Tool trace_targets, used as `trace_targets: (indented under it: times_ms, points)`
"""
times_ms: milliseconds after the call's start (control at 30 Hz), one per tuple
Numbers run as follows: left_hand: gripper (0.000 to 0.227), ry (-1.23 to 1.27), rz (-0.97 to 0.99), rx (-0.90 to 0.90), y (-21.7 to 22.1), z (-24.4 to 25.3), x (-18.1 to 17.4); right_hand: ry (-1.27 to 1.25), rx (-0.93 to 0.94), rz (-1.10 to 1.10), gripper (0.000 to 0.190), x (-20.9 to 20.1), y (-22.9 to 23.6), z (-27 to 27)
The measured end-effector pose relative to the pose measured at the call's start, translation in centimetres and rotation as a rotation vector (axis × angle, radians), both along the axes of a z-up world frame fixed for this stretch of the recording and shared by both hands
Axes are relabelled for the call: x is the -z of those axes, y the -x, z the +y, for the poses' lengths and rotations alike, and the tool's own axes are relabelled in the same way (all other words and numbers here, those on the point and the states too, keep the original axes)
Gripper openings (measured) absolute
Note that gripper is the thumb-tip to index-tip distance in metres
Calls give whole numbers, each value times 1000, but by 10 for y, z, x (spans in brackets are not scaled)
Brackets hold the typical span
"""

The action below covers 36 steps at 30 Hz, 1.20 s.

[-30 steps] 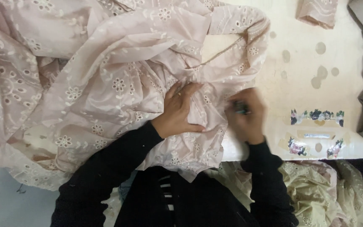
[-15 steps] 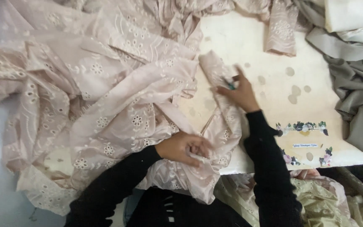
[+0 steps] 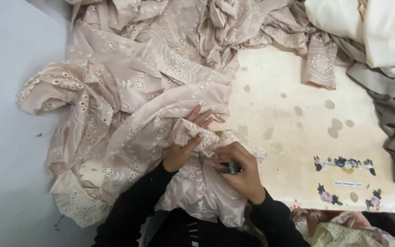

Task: The person trims loose threads from pieces of embroidered cream and pink fabric using a small nipper tool, turning and smoothing the fabric to reach different edges.

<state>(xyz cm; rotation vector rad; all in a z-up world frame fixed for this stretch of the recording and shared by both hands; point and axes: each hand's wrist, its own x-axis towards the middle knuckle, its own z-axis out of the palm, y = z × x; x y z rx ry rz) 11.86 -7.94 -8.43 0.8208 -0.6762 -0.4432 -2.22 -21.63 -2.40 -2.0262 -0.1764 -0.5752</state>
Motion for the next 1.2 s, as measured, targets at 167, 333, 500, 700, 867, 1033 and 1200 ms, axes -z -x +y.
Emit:
trace_targets:
  times_ms: [167,333,500,700,867,1033,1200]
  points:
    - [117,-103,-556,-9,50,3,-46,-344,127,142,66,-10,20,0]
    - [57,-289,-486,34,62,25,-44,-195,171,21,26,8,21,-24]
    - [52,-547,-212,-210,57,51,-18,-194,182,-24,17,-26,27,-26]
    - [28,-373,61,-368,48,53,-44,-255,239,-15,6,-40,30,-28]
    - [71,-574,-508,-490,53,57,-106,-259,162,54,6,-41,31,-29]
    - [55,-969,-990,-125,75,48,-116,-301,171,84,3,-42,24,-13]
    - [22,-1007,-247,-190,73,41,-44,-476,360,131,22,3,44,-13]
